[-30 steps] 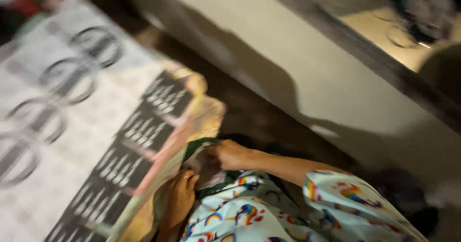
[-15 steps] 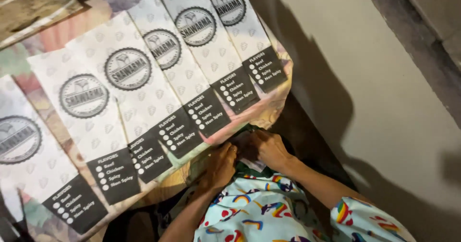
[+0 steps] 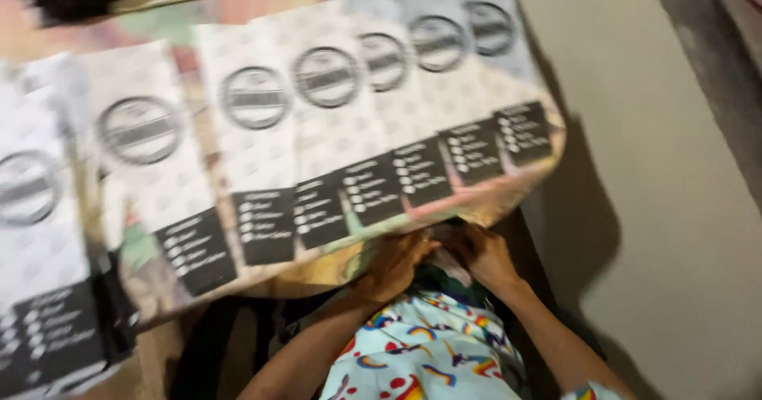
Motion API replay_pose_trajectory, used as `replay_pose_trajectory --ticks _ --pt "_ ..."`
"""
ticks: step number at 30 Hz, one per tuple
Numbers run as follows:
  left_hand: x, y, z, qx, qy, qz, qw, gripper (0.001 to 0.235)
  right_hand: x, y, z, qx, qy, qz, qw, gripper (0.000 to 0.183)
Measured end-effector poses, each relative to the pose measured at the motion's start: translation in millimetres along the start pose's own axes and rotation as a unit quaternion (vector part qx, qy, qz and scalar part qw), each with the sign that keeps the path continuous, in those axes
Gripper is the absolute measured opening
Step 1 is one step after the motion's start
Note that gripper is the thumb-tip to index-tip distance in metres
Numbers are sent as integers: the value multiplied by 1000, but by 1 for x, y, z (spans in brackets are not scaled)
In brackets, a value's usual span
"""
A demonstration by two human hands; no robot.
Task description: Applying glue to the edges of paper bags and folding them to seal the bottom.
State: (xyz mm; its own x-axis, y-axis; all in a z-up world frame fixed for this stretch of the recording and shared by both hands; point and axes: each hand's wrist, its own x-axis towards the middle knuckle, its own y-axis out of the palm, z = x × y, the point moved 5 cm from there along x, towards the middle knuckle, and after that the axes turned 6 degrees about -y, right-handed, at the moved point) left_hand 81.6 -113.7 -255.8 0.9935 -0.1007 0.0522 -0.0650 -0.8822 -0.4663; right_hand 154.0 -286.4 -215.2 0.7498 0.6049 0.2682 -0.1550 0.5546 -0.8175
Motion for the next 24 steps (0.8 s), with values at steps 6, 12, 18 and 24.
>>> replay_pose_trajectory --ticks 6,12,18,24 --pt "10 -30 -31 73 5 -19 997 34 1 0 4 18 30 6 999 13" --pt "-2 -14 -8 167 70 19 983 20 0 -3 -4 155 130 -9 979 15" --pt "-26 -84 -87 49 -55 225 972 38 -8 -22 -38 -102 189 268 939 27" --pt "-82 -244 -198 54 165 -169 970 9 100 -118 207 55 -125 21 990 11"
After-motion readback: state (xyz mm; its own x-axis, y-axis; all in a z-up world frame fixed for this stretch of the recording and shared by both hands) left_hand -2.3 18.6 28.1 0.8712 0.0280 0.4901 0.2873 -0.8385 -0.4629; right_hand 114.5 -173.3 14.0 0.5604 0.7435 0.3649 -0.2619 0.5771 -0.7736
